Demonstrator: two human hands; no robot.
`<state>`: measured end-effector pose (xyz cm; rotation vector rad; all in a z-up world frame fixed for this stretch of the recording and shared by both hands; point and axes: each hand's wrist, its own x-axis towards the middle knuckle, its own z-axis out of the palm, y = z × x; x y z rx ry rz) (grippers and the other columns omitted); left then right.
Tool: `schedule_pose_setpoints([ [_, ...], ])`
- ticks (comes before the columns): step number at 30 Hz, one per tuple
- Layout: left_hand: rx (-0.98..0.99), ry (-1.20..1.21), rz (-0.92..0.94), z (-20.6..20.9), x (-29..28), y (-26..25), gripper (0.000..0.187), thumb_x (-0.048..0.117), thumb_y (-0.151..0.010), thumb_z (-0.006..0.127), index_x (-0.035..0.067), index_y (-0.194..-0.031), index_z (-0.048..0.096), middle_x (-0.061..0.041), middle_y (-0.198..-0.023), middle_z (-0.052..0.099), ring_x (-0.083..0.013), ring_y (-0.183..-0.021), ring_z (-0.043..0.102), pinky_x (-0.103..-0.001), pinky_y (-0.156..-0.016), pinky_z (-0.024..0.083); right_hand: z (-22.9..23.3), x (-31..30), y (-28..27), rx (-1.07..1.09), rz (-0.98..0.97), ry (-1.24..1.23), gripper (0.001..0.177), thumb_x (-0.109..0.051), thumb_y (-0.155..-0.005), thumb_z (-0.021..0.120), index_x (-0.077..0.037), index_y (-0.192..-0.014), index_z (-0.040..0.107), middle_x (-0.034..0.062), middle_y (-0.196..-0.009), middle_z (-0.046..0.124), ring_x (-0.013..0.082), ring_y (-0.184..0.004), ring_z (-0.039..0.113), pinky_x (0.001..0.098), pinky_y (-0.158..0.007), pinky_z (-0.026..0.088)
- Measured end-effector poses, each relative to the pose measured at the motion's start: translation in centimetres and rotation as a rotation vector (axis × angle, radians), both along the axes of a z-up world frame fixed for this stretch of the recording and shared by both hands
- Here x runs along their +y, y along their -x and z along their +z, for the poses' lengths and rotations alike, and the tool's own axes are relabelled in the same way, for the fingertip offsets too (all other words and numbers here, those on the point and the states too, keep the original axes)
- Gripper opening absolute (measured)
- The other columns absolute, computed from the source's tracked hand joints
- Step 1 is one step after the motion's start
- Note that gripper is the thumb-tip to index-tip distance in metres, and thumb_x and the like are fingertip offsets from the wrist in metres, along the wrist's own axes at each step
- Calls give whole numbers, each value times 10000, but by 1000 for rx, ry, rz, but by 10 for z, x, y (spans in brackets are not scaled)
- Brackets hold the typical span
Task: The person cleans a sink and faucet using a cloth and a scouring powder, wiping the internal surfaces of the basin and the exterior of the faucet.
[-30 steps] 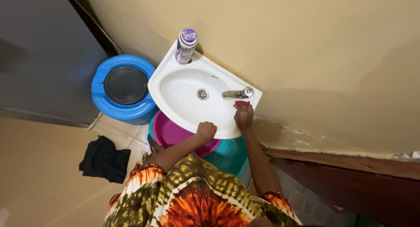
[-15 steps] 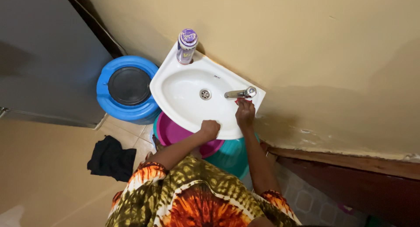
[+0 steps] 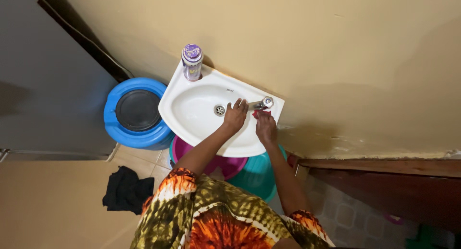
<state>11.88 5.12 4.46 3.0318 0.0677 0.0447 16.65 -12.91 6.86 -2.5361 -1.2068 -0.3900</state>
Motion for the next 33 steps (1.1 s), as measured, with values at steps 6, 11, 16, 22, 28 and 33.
schedule_pose_setpoints([
  [6,10,-18,32,-11,-3,-1,649,178,-950,522,48,-1564,354,-130,-1655,309,-295,-1514,312,-588,-1067,424,-2,8,5,-42,-6,-73,337,19,-879,608,-42,-1199,694,112,-1296,684,313,-1198,620,428,-1022,507],
  [11,29,13,42,-14,-5,2,666,180,-973,504,45,-1590,294,-139,-1693,222,-292,-1532,282,-594,-1052,437,-7,35,5,-107,8,-118,401,57,-824,598,-21,-1201,709,157,-1248,687,367,-1160,608,453,-970,512],
  [16,23,-3,85,-11,-8,6,704,165,-955,506,67,-1609,263,-108,-1699,201,-298,-1539,268,-607,-1081,408,-13,53,12,-187,-113,-112,438,39,-765,586,5,-1186,704,199,-1172,696,391,-1103,615,462,-906,515],
  [22,23,3,75,-8,-7,10,690,176,-983,490,61,-1617,244,-106,-1704,197,-299,-1531,281,-645,-1098,374,-5,21,8,-56,-135,-141,344,13,-854,620,-79,-1167,727,100,-1126,721,337,-1013,619,477,-843,502],
  [28,80,-10,63,-12,-8,3,715,175,-962,490,63,-1614,219,-102,-1707,152,-289,-1520,287,-646,-1086,372,-2,20,2,-156,-73,-34,346,12,-788,630,-20,-1123,709,141,-1134,708,367,-1094,616,475,-861,514],
  [33,47,22,85,-10,-10,8,727,162,-953,510,64,-1618,233,-106,-1721,141,-303,-1512,331,-639,-1067,395,-3,19,1,-227,-36,-66,290,2,-808,639,-22,-1091,697,128,-1140,717,393,-1122,606,486,-865,511],
])
